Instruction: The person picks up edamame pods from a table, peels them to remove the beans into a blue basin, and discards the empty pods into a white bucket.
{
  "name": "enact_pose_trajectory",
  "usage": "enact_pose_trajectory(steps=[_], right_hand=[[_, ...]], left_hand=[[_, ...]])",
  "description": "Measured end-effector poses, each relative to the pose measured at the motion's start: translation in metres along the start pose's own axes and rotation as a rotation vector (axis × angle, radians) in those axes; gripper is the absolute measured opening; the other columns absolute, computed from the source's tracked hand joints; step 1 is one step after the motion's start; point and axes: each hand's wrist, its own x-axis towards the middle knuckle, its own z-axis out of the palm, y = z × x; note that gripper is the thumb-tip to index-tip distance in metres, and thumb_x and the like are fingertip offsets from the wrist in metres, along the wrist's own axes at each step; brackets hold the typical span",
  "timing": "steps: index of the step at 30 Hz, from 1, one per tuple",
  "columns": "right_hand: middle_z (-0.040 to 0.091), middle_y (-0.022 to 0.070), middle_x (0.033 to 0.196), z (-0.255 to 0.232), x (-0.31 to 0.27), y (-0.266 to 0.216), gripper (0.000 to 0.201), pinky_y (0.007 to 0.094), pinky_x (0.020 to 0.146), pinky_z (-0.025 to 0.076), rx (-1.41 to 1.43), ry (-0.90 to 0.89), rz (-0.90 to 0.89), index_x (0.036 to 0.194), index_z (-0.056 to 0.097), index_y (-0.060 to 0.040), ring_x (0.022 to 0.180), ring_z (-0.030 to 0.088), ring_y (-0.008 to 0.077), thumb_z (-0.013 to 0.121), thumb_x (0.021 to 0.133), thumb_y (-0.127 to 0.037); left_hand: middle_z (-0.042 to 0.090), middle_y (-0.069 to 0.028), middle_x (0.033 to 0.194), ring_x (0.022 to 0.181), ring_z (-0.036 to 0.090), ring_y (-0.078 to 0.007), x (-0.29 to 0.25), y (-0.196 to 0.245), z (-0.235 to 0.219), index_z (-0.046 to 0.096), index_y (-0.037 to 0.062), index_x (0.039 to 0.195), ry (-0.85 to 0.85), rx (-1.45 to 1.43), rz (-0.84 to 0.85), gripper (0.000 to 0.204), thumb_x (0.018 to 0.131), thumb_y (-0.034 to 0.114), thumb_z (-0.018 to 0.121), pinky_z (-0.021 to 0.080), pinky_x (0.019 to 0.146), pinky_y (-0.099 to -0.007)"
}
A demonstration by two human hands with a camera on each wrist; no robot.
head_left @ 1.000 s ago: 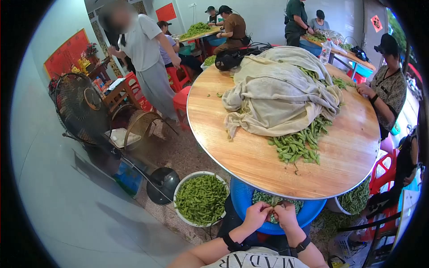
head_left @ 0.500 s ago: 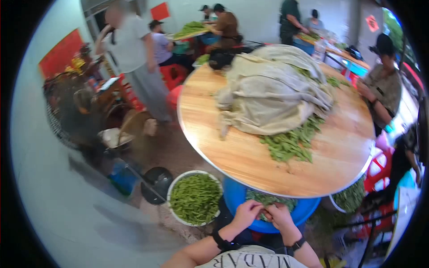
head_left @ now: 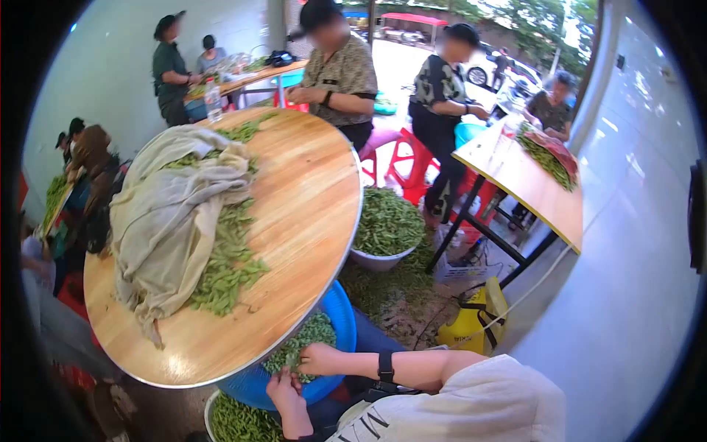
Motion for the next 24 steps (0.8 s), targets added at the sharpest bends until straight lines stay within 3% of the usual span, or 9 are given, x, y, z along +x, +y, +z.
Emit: enact_pose_trajectory(steps=[4,11,13,15,17,19,21,23,24], right_hand=[[0.058,0.0166,0.071,-0.004,-0.007,-0.025,0.024,0.0369,0.06,0.045,-0.066,0.127,-0.219,0.075,0.06,-0.0008,0.068,0.057,0.0311,0.061,0.073,-0.025],[0.058,0.0157,0.063,-0.013,-0.008,-0.027,0.031,0.0352,0.056,0.046,0.218,-0.004,-0.031,0.074,0.062,-0.0007,0.058,0.058,0.0224,0.063,0.071,-0.032],[0.058,0.0099,0.063,-0.012,-0.005,-0.021,0.027,0.0293,0.055,0.045,0.38,-0.09,0.135,0.082,0.063,-0.002,0.059,0.054,0.0131,0.062,0.073,-0.027],[0.06,0.0134,0.067,-0.021,-0.002,-0.023,0.025,0.0299,0.057,0.046,0.312,-0.042,0.189,0.085,0.063,-0.0024,0.06,0.057,0.0171,0.061,0.072,-0.024],[0.06,0.0155,0.07,-0.013,0.003,0.0,0.022,0.0312,0.059,0.047,-0.038,0.115,-0.129,0.084,0.063,-0.0025,0.062,0.058,0.0227,0.06,0.072,-0.021],[0.06,0.0168,0.07,-0.021,-0.003,-0.006,0.022,0.0358,0.062,0.047,-0.22,0.077,-0.182,0.084,0.063,-0.0019,0.066,0.057,0.0298,0.058,0.07,-0.019],[0.059,0.0163,0.071,-0.042,-0.01,-0.027,0.021,0.0363,0.064,0.047,-0.25,-0.08,-0.188,0.082,0.063,-0.0018,0.068,0.057,0.0312,0.057,0.07,-0.018],[0.059,0.0142,0.071,-0.088,-0.001,-0.063,0.018,0.0327,0.064,0.046,-0.137,-0.357,-0.147,0.079,0.063,-0.0022,0.067,0.057,0.0268,0.059,0.072,-0.018],[0.059,0.0143,0.071,-0.104,0.006,-0.072,0.017,0.033,0.063,0.046,-0.083,-0.25,-0.186,0.078,0.063,-0.0022,0.067,0.057,0.027,0.06,0.072,-0.018]], left_hand=[[0.046,-0.0033,0.052,0.036,0.036,-0.0072,-0.005,-0.005,0.004,0.049,0.0007,0.074,0.046,0.11,0.25,0.012,0.084,0.006,0.052,0.023,0.032,-0.0211],[0.047,-0.0034,0.052,0.035,0.036,-0.0071,-0.015,0.013,0.0,0.05,0.0014,0.073,-0.166,0.078,0.201,0.014,0.085,0.01,0.052,0.024,0.032,-0.0202],[0.049,-0.0039,0.054,0.037,0.037,-0.0071,-0.022,0.024,-0.005,0.052,0.0005,0.075,-0.193,0.059,0.149,0.011,0.084,0.008,0.052,0.026,0.033,-0.0199],[0.051,-0.0036,0.058,0.041,0.04,-0.0072,-0.019,0.028,-0.018,0.052,0.0016,0.076,-0.076,0.109,0.204,0.011,0.084,0.009,0.054,0.03,0.037,-0.0199],[0.052,-0.0045,0.062,0.044,0.042,-0.0074,-0.02,0.033,-0.039,0.053,0.0007,0.078,0.086,0.162,0.297,0.008,0.082,0.007,0.055,0.032,0.04,-0.0195],[0.052,-0.0038,0.063,0.046,0.046,-0.0082,-0.013,0.036,-0.081,0.054,-0.0003,0.083,0.289,0.382,0.443,0.008,0.079,0.006,0.057,0.035,0.041,-0.0193],[0.055,-0.0082,0.069,0.058,0.054,-0.0167,-0.006,0.031,-0.142,0.055,-0.0005,0.096,0.474,0.558,0.398,0.023,0.076,0.007,0.06,0.044,0.051,-0.026],[0.057,-0.0161,0.079,0.073,0.057,-0.0267,-0.013,0.024,-0.185,0.053,0.0008,0.109,0.715,1.318,0.608,0.037,0.073,0.006,0.061,0.047,0.064,-0.0339],[0.056,-0.0225,0.087,0.083,0.054,-0.0338,-0.026,0.036,-0.172,0.05,0.0023,0.116,0.767,1.275,0.386,0.046,0.071,0.005,0.062,0.044,0.073,-0.0391]])
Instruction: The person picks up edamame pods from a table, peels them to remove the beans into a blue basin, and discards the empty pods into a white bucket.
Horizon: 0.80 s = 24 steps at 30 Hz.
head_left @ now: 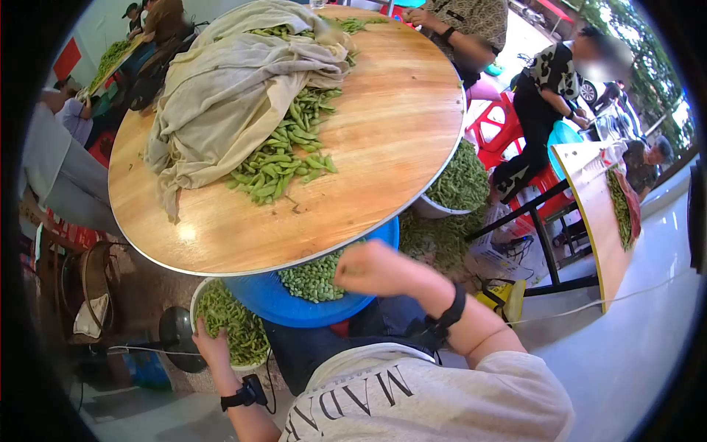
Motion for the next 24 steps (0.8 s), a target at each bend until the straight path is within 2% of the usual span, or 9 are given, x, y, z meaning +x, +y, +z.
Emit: enact_pose_trajectory(steps=[3,4,5,7,10,15,17,20,24], right_hand=[[0.057,0.0162,0.07,-0.047,0.044,-0.003,0.018,0.0348,0.063,0.045,-0.09,0.389,0.014,0.078,0.063,-0.0024,0.069,0.056,0.0298,0.061,0.072,-0.02],[0.057,0.0177,0.073,-0.057,0.066,0.005,0.02,0.0378,0.064,0.045,-0.207,0.456,0.0,0.075,0.061,-0.0023,0.071,0.056,0.0325,0.059,0.073,-0.022],[0.057,0.0192,0.076,-0.063,0.085,0.016,0.022,0.0408,0.065,0.044,-0.327,0.524,-0.018,0.072,0.059,-0.0023,0.074,0.055,0.0353,0.057,0.073,-0.024],[0.057,0.0196,0.076,-0.061,0.113,0.03,0.022,0.0412,0.064,0.044,-0.462,0.473,0.032,0.071,0.059,-0.0022,0.074,0.055,0.0361,0.059,0.072,-0.024],[0.057,0.02,0.078,-0.06,0.127,0.037,0.021,0.0407,0.064,0.044,-0.495,0.456,0.02,0.072,0.059,-0.0021,0.073,0.054,0.037,0.061,0.07,-0.023],[0.058,0.0141,0.071,-0.054,0.098,0.011,0.022,0.0331,0.062,0.045,-0.047,0.425,0.045,0.08,0.06,-0.0018,0.069,0.056,0.0255,0.064,0.069,-0.021],[0.057,0.0086,0.067,-0.041,0.078,-0.013,0.021,0.0289,0.06,0.044,0.165,0.294,0.189,0.083,0.061,-0.0016,0.065,0.055,0.0174,0.064,0.072,-0.019],[0.054,0.0012,0.063,-0.013,0.056,-0.02,0.016,0.0232,0.055,0.041,0.485,0.217,0.051,0.083,0.062,-0.0016,0.063,0.05,0.0085,0.061,0.077,-0.017],[0.052,-0.0014,0.063,-0.01,0.045,-0.015,0.019,0.0186,0.051,0.038,0.559,0.085,0.239,0.092,0.061,-0.0034,0.059,0.048,0.004,0.056,0.083,-0.02]], left_hand=[[0.058,-0.0205,0.089,0.076,0.058,-0.0292,0.008,-0.012,-0.003,0.05,-0.0021,0.113,-0.318,-0.235,-0.053,0.043,0.072,0.005,0.06,0.047,0.065,-0.0344],[0.061,-0.0144,0.085,0.065,0.06,-0.0199,0.004,0.022,-0.017,0.052,-0.0056,0.108,-0.487,-0.522,-0.186,0.036,0.074,0.006,0.059,0.046,0.054,-0.0265],[0.061,-0.0128,0.083,0.062,0.059,-0.0171,0.003,0.047,-0.027,0.053,-0.0059,0.105,-0.598,-0.61,-0.183,0.032,0.076,0.006,0.058,0.044,0.052,-0.0241],[0.063,-0.0098,0.079,0.055,0.057,-0.0114,0.002,0.089,-0.042,0.056,-0.0064,0.1,-0.817,-0.791,-0.17,0.025,0.078,0.005,0.056,0.041,0.047,-0.0194],[0.063,-0.0098,0.077,0.055,0.057,-0.0107,-0.003,0.139,-0.064,0.059,-0.0042,0.095,-0.93,-0.933,-0.03,0.018,0.08,0.005,0.054,0.04,0.046,-0.0194],[0.063,-0.0122,0.085,0.052,0.056,-0.0118,-0.007,0.212,-0.064,0.058,-0.005,0.098,-0.805,-1.232,0.046,0.02,0.083,0.006,0.05,0.04,0.044,-0.0197],[0.064,-0.0099,0.083,0.056,0.057,-0.0104,-0.01,0.238,-0.051,0.058,-0.0032,0.101,-0.733,-1.493,-0.111,0.021,0.083,0.007,0.054,0.04,0.046,-0.0186],[0.063,-0.0115,0.086,0.051,0.055,-0.0098,-0.005,0.246,-0.034,0.056,-0.0037,0.101,-0.799,-1.558,-0.083,0.021,0.085,0.009,0.051,0.038,0.041,-0.018],[0.063,-0.01,0.082,0.048,0.054,-0.009,-0.011,0.233,-0.039,0.057,-0.0036,0.097,-0.705,-1.485,-0.032,0.018,0.083,0.008,0.054,0.037,0.04,-0.0175]])
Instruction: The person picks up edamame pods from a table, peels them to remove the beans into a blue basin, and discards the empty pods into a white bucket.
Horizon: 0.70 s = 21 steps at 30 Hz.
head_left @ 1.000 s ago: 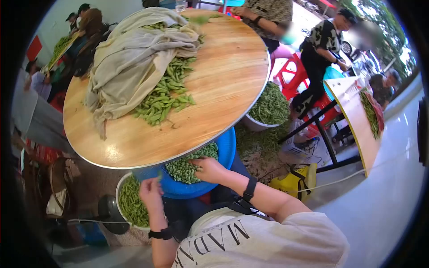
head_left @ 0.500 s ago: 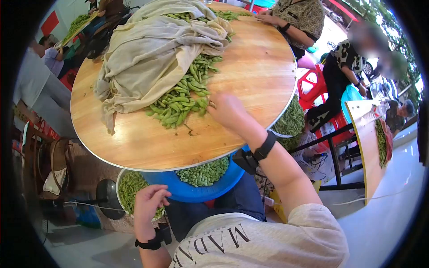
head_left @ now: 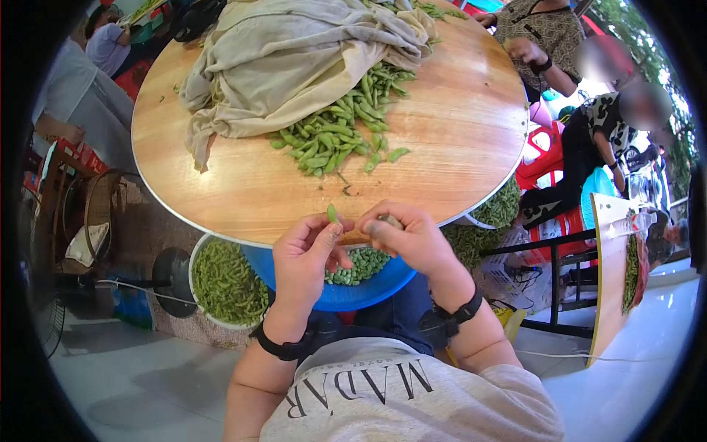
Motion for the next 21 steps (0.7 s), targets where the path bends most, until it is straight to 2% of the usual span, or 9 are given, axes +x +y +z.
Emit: enact_pose_trajectory(steps=[3,4,8,11,17,21], right_hand=[[0.052,-0.0013,0.063,0.004,-0.003,-0.008,0.023,0.0182,0.05,0.036,0.034,-0.038,0.064,0.096,0.06,-0.0039,0.056,0.046,0.0042,0.053,0.086,-0.023],[0.049,-0.0013,0.06,0.009,-0.003,-0.008,0.029,0.0184,0.048,0.035,0.039,-0.029,-0.007,0.093,0.059,-0.0034,0.052,0.043,0.0049,0.047,0.089,-0.029],[0.046,-0.001,0.059,0.023,0.003,-0.005,0.037,0.0197,0.046,0.034,0.093,-0.128,0.005,0.083,0.056,-0.0029,0.05,0.04,0.0055,0.04,0.091,-0.035],[0.045,-0.0007,0.058,0.037,0.003,-0.008,0.04,0.0205,0.045,0.033,0.046,-0.195,-0.013,0.078,0.053,-0.0031,0.05,0.039,0.0058,0.037,0.092,-0.037],[0.044,-0.0011,0.056,0.05,0.001,-0.008,0.037,0.0209,0.044,0.032,0.048,-0.241,-0.071,0.075,0.052,-0.0032,0.05,0.038,0.0057,0.04,0.092,-0.034],[0.044,-0.0016,0.056,0.053,-0.001,-0.009,0.033,0.0202,0.044,0.031,0.03,-0.226,-0.069,0.075,0.051,-0.0032,0.05,0.038,0.0051,0.043,0.091,-0.031]], left_hand=[[0.062,-0.0089,0.078,0.047,0.052,-0.0078,-0.01,0.003,-0.007,0.058,-0.0035,0.095,0.058,0.149,0.067,0.016,0.081,0.005,0.056,0.037,0.04,-0.0176],[0.062,-0.0085,0.076,0.047,0.051,-0.0073,-0.014,0.002,-0.008,0.058,-0.0035,0.094,0.068,0.188,0.098,0.015,0.08,0.003,0.058,0.036,0.04,-0.0174],[0.06,-0.0075,0.069,0.049,0.052,-0.0097,-0.024,-0.003,-0.019,0.06,-0.0033,0.087,0.088,0.366,0.225,0.013,0.075,0.0,0.063,0.039,0.044,-0.02],[0.059,-0.0062,0.068,0.055,0.053,-0.009,-0.026,-0.005,-0.028,0.06,-0.0041,0.089,0.067,0.729,0.575,0.016,0.073,-0.004,0.063,0.042,0.049,-0.0201],[0.06,-0.0113,0.07,0.058,0.057,-0.0145,-0.037,0.006,-0.027,0.06,-0.0043,0.085,0.108,0.828,0.718,0.016,0.07,-0.006,0.064,0.044,0.053,-0.0234],[0.059,-0.0125,0.07,0.058,0.057,-0.0185,-0.04,0.008,-0.028,0.059,-0.0038,0.084,0.109,0.836,0.719,0.015,0.07,-0.005,0.064,0.045,0.052,-0.0257]])
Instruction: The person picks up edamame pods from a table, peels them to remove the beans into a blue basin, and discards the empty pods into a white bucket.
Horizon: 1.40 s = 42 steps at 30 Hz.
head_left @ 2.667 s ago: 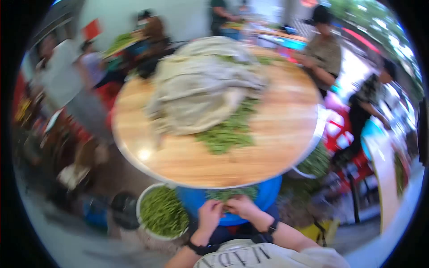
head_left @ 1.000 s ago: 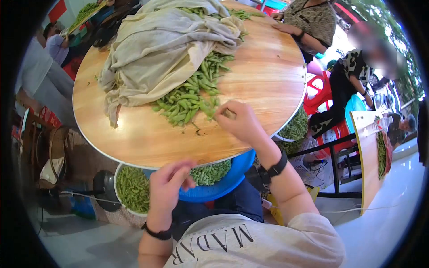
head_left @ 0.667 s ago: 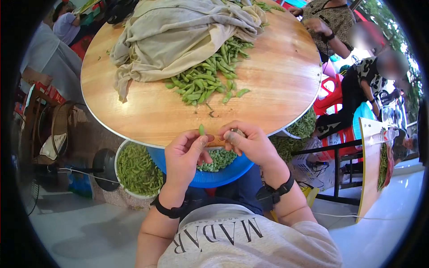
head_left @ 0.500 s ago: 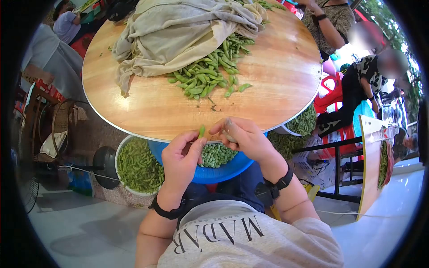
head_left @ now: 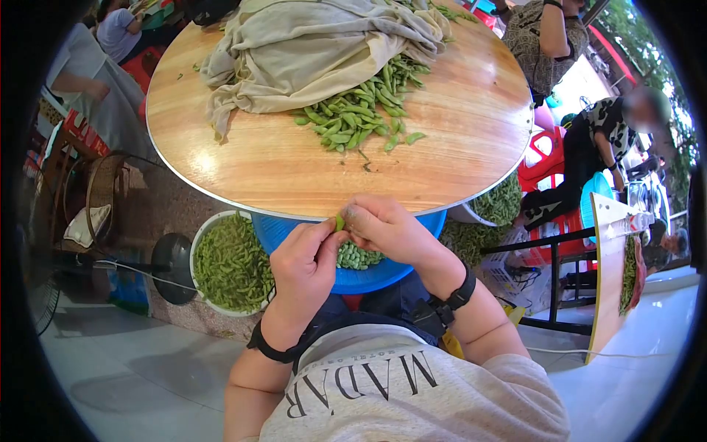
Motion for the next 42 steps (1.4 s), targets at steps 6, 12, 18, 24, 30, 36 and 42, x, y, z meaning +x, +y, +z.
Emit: enact_pose_trajectory(steps=[6,12,18,24,30,36,42], right_hand=[[0.045,-0.002,0.056,0.006,0.0,0.003,0.029,0.0188,0.043,0.03,0.172,0.036,0.073,0.074,0.051,-0.004,0.048,0.037,0.0045,0.047,0.089,-0.029],[0.044,0.0012,0.055,0.015,0.001,0.015,0.029,0.0233,0.043,0.032,0.05,0.162,-0.032,0.07,0.049,-0.0023,0.047,0.038,0.0077,0.05,0.088,-0.026],[0.044,0.0146,0.056,0.03,0.003,0.043,0.023,0.0327,0.045,0.034,-0.326,0.445,-0.269,0.071,0.047,0.0014,0.048,0.043,0.0244,0.053,0.084,-0.016],[0.046,0.0167,0.058,0.028,-0.007,0.045,0.02,0.0354,0.047,0.037,-0.466,0.438,-0.353,0.071,0.047,-0.0005,0.052,0.047,0.0323,0.056,0.081,-0.015],[0.05,0.016,0.061,0.027,-0.014,0.05,0.019,0.0341,0.048,0.041,-0.556,0.356,-0.403,0.072,0.049,-0.0011,0.055,0.051,0.0313,0.058,0.081,-0.015],[0.052,0.0029,0.062,0.008,-0.035,0.076,0.016,0.0237,0.05,0.039,-0.117,0.237,0.004,0.082,0.056,0.0003,0.057,0.048,0.0078,0.055,0.083,-0.015],[0.057,0.0049,0.069,-0.004,-0.039,0.075,0.022,0.0234,0.058,0.043,-0.132,0.183,0.011,0.083,0.056,0.001,0.065,0.052,0.0083,0.066,0.075,-0.016]], left_hand=[[0.058,-0.0119,0.069,0.057,0.056,-0.0194,-0.006,-0.001,0.006,0.058,-0.0032,0.084,0.078,0.004,0.058,0.013,0.073,-0.004,0.062,0.044,0.051,-0.0263],[0.054,-0.0026,0.063,0.048,0.045,-0.005,-0.023,-0.012,0.02,0.058,-0.002,0.086,0.122,-0.439,-0.432,0.007,0.083,0.003,0.055,0.034,0.041,-0.018],[0.048,0.0015,0.059,0.042,0.034,-0.002,-0.021,-0.018,0.031,0.056,0.0014,0.082,0.187,-0.905,-0.749,0.013,0.086,0.012,0.05,0.023,0.037,-0.0162],[0.046,0.0026,0.057,0.041,0.033,-0.0021,-0.017,-0.013,0.024,0.055,0.0031,0.077,0.114,-1.009,-0.929,0.016,0.086,0.015,0.05,0.022,0.035,-0.0168],[0.046,0.0015,0.056,0.039,0.033,-0.0036,-0.023,-0.025,0.026,0.054,0.0044,0.075,0.052,-1.077,-0.989,0.019,0.087,0.019,0.05,0.023,0.034,-0.0185],[0.052,-0.0019,0.059,0.041,0.044,-0.0065,-0.04,-0.024,0.024,0.055,0.0007,0.082,-0.134,-0.869,-1.006,0.015,0.087,0.013,0.048,0.031,0.036,-0.0196],[0.055,-0.0065,0.067,0.048,0.051,-0.0095,-0.057,-0.021,0.036,0.055,-0.0026,0.09,-0.276,-0.413,-0.659,0.01,0.086,0.001,0.046,0.039,0.042,-0.0202]])
